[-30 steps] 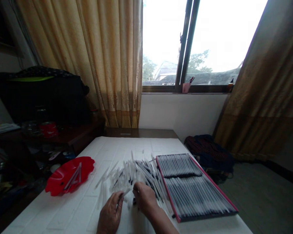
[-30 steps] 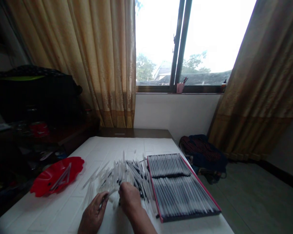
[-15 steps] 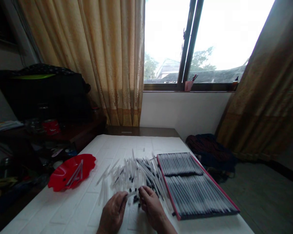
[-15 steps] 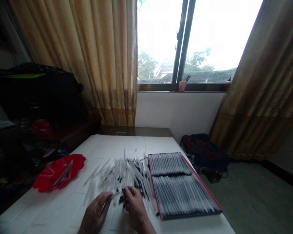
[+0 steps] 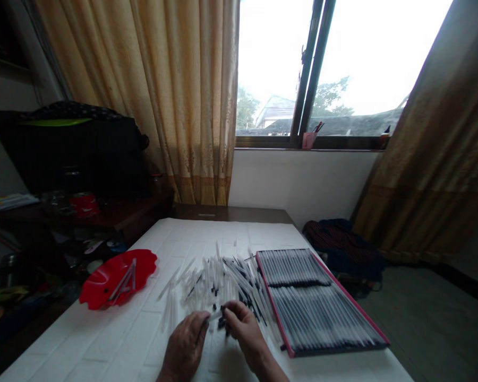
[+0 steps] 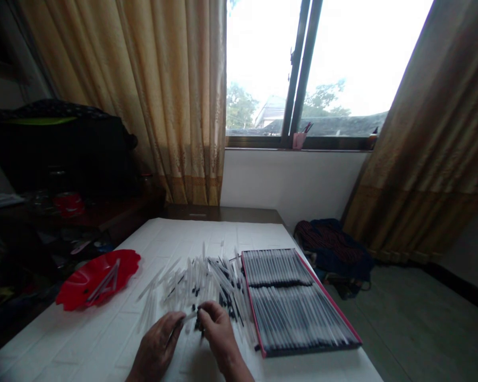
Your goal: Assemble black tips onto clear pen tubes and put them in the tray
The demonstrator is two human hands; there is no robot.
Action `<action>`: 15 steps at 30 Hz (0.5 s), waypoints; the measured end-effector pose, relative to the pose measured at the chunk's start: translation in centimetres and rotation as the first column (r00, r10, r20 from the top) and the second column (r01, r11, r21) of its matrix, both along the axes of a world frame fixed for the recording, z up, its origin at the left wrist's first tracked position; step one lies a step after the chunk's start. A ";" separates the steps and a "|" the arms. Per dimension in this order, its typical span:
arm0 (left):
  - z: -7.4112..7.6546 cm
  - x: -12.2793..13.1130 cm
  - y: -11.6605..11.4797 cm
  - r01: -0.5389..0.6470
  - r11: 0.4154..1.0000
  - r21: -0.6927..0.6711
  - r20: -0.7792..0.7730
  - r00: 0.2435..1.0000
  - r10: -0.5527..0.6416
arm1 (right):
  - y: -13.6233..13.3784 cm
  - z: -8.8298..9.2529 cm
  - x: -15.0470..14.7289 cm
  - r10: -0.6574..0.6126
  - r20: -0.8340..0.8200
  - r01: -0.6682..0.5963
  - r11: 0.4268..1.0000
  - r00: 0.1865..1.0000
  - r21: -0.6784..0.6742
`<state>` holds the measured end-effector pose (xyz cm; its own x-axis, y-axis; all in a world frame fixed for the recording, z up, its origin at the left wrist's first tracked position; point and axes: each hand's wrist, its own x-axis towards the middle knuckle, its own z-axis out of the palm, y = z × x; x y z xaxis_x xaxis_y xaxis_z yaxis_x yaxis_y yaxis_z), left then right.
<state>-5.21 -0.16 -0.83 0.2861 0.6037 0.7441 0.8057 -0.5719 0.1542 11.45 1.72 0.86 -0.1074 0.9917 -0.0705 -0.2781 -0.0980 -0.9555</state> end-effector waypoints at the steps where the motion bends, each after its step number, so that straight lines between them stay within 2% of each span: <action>1: -0.1 0.0 0.0 0.001 1.000 -0.007 -0.003 1.000 -0.001 | 0.0 0.0 0.1 -0.009 0.027 0.007 0.999 1.000 0.045; 5: -0.3 0.0 0.2 0.006 1.000 -0.029 -0.014 1.000 -0.006 | 0.2 -0.3 0.5 -0.044 0.146 0.014 0.980 0.988 0.198; 11: -0.3 0.0 0.2 0.012 0.999 -0.030 -0.006 1.000 -0.012 | 0.5 -1.6 0.9 -0.094 0.290 0.005 0.955 0.952 0.295; 15: -0.4 0.0 0.2 0.009 0.999 -0.048 -0.018 1.000 -0.009 | 0.4 -1.9 1.2 -0.119 0.362 -0.006 0.945 0.925 0.327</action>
